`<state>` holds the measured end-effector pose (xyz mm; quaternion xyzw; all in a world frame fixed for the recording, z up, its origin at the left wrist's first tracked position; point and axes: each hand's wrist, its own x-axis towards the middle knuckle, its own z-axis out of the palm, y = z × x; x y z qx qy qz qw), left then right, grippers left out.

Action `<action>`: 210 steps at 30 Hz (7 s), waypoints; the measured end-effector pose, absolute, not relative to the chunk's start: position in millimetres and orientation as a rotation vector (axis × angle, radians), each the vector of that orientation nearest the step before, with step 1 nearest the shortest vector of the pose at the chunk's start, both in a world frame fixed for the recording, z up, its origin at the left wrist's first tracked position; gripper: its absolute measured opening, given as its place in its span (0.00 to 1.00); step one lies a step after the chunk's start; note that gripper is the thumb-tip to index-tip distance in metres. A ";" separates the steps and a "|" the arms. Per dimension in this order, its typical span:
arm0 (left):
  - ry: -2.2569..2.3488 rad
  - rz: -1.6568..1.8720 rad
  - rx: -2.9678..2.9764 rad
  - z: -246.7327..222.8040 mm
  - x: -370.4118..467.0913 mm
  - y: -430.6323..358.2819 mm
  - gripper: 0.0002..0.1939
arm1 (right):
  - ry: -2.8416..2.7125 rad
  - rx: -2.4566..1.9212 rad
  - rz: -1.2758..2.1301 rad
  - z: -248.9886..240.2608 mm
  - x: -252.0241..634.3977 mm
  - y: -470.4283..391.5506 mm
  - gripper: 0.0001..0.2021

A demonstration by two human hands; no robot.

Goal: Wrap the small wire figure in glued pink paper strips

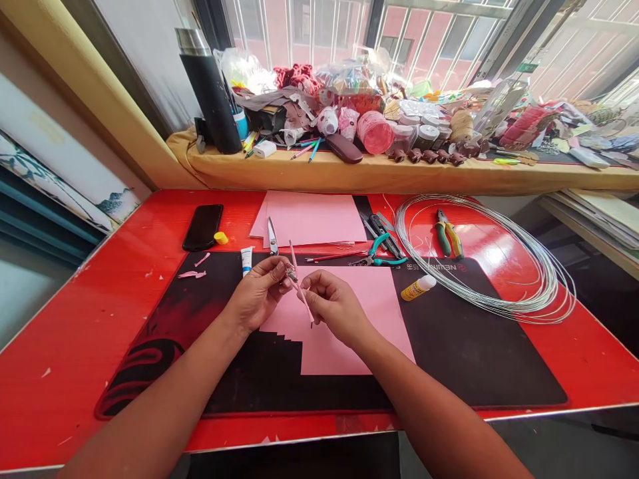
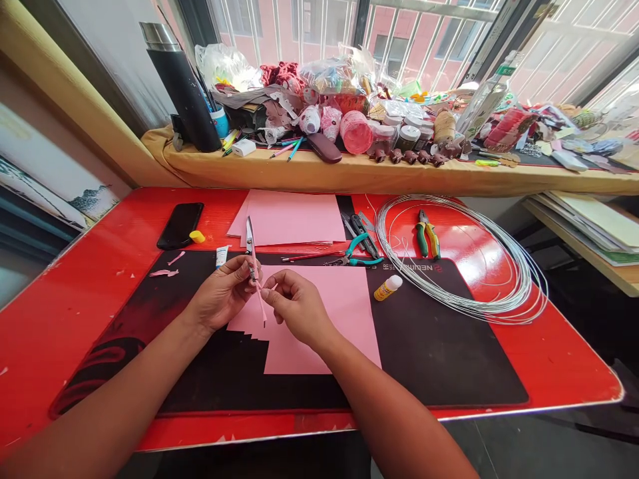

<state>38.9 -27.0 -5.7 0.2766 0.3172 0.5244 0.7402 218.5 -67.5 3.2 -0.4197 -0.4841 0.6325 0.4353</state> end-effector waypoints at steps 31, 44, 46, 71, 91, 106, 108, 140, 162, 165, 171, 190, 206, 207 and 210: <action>0.711 1.209 0.507 -3.4 39.6 -28.0 0.16 | -1.053 -1.068 1.657 12.8 218.5 -67.5 0.15; 0.750 1.214 0.516 -2.9 44.4 -28.5 0.19 | -1.098 -1.087 1.667 7.7 218.2 -66.6 0.15; 0.743 1.204 0.527 -3.4 44.5 -28.6 0.18 | -1.113 -1.084 1.673 8.2 218.6 -66.9 0.14; 0.720 1.223 0.577 0.8 41.8 -27.0 0.18 | -1.112 -1.073 1.568 3.1 217.8 -66.1 0.15; 0.818 1.034 0.612 0.3 34.9 -27.1 0.18 | -1.319 -1.253 1.269 12.3 223.1 -68.9 0.10; 0.805 1.024 0.541 -0.5 27.0 -22.8 0.10 | -1.399 -1.229 1.219 15.2 224.6 -68.8 0.10; 0.795 1.039 0.574 2.8 27.0 -22.8 0.10 | -1.339 -1.180 1.289 15.6 225.1 -68.1 0.11; 0.882 1.150 0.912 19.5 32.4 -32.9 0.13 | -1.187 -1.178 1.295 19.1 235.9 -58.4 0.16; 0.918 1.071 1.119 15.2 30.9 -34.7 0.14 | -1.524 -1.248 0.936 21.1 236.6 -61.9 0.08; 0.984 0.983 1.197 15.1 30.6 -33.6 0.14 | -1.590 -1.223 0.889 19.2 235.4 -63.3 0.07; 1.022 0.867 1.362 22.3 31.3 -33.6 0.15 | -1.685 -1.214 0.801 16.2 232.6 -65.7 0.05; 1.004 0.778 1.552 17.1 26.8 -31.2 0.18 | -1.735 -1.181 0.815 15.7 230.7 -65.9 0.05; 1.108 0.791 1.915 12.7 30.6 -36.1 0.12 | -1.772 -1.323 0.865 11.6 231.2 -63.2 0.07; 1.116 0.794 1.916 12.4 30.9 -36.5 0.12 | -1.766 -1.324 0.889 11.8 231.5 -62.8 0.07; 1.146 0.816 1.902 12.7 31.5 -37.1 0.10 | -1.726 -1.288 0.994 13.5 234.2 -60.8 0.08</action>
